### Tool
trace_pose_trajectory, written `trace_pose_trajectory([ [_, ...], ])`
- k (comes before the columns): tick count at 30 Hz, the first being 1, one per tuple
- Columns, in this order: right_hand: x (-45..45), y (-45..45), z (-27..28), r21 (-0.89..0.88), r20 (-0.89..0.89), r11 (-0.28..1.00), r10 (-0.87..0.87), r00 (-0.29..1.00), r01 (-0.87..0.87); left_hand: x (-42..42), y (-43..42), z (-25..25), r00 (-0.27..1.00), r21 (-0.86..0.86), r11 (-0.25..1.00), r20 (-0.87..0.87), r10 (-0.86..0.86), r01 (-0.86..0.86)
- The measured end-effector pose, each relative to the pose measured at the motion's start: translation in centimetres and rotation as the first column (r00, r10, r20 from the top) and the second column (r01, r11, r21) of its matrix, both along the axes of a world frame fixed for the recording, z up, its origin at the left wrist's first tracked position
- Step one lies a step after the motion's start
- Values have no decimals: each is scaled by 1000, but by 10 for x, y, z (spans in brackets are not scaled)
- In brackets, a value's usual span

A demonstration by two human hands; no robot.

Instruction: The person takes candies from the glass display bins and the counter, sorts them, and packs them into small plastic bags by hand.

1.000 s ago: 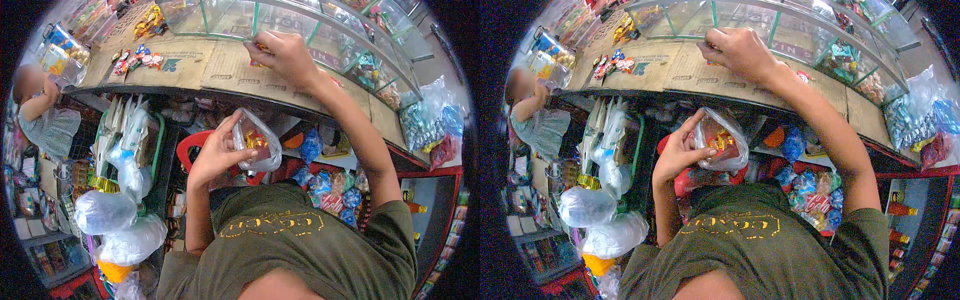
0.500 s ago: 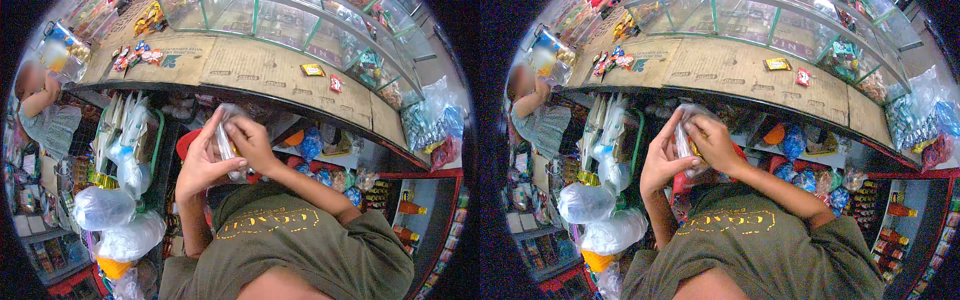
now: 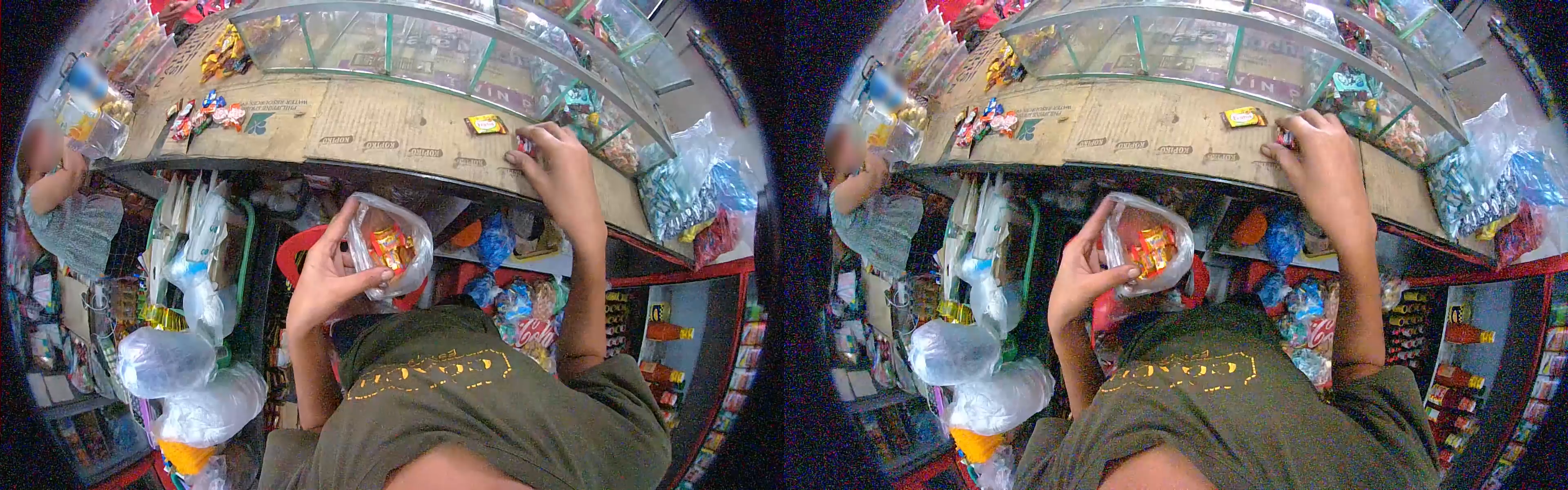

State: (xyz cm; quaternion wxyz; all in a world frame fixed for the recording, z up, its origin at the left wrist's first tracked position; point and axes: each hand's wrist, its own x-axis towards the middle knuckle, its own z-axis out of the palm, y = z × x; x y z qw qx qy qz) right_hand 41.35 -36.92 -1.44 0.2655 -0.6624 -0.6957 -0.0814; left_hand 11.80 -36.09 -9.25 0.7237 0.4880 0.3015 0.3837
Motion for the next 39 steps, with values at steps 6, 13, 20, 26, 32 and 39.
trace_pose_trajectory([
  [6, 13, 7, -8, 68, -345, 998, 14, 938, 10, 4, -1, -10, 999, 36, 999, -39, -4, 5],
  [13, -29, 35, -5, 49, -772, 971, 185, 608, -233, -6, -4, -15, 996, -7, 1000, -81, 23, -24],
  [20, -130, 141, -5, 3, -537, 721, 586, 607, -693, -15, -10, -31, 1000, 16, 1000, -24, 18, -18],
  [26, -181, 201, 1, -14, -794, 598, 481, 373, -801, -19, -13, -40, 999, 17, 999, -19, 43, -43],
  [32, -108, 156, 41, -299, -136, 620, 725, 675, -725, -21, -4, -48, 996, 38, 999, -83, 27, -24],
  [39, 11, 89, 62, -501, 96, 781, 479, 872, -374, -2, 12, -45, 1000, 11, 1000, -26, 9, -9],
])
